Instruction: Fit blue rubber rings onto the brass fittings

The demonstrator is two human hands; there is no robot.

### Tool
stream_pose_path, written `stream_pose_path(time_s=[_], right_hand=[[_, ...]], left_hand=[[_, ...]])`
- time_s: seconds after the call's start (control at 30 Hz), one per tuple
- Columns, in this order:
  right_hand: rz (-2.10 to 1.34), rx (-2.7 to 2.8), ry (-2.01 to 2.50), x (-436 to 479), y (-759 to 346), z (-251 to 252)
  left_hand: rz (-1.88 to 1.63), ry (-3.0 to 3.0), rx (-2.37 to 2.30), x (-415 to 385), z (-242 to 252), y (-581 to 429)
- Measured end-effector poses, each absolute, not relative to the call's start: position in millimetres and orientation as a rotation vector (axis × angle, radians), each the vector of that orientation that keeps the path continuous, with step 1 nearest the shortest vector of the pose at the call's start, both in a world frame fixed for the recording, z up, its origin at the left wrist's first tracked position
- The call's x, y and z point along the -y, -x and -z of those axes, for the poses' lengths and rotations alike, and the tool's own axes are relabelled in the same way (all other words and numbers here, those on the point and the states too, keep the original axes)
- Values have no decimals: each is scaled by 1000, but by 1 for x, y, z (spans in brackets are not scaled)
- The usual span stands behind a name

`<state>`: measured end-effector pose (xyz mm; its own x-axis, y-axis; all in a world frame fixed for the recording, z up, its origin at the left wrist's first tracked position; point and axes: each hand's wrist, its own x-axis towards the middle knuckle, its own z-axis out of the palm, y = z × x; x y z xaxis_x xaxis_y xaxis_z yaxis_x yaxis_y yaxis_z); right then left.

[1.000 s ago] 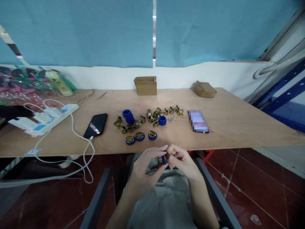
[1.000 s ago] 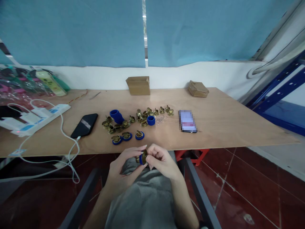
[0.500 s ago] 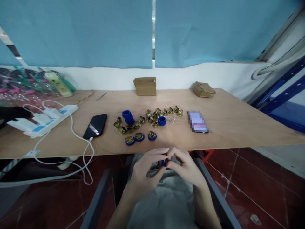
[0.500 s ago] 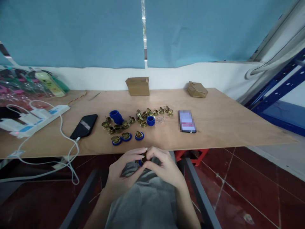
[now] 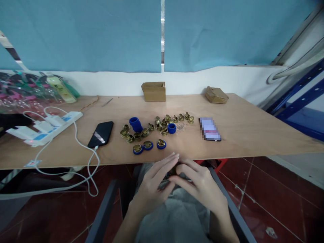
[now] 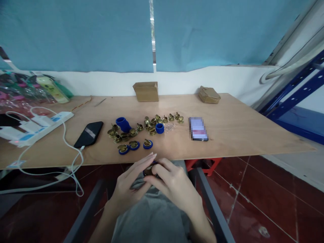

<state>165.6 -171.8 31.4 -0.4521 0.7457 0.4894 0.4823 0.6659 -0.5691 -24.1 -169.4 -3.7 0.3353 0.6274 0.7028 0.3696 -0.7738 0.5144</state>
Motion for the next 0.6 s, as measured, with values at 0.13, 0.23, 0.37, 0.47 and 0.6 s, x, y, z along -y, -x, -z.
stream_pose_path(time_s=[0.13, 0.23, 0.37, 0.47, 0.6], right_hand=[[-294, 2276, 952, 171, -164, -42], [-144, 2362, 970, 171, -161, -46], [98, 2469, 968, 170, -156, -47], [187, 2524, 950, 169, -152, -48], [244, 2556, 918, 167, -148, -53]], left_hand=[[-1517, -2278, -857, 167, 7, 26], [-1599, -2214, -810, 164, 11, 26], [-1706, -2095, -722, 160, 18, 26], [-1753, -2034, -711, 157, 22, 25], [-1781, -1994, -742, 156, 23, 25]])
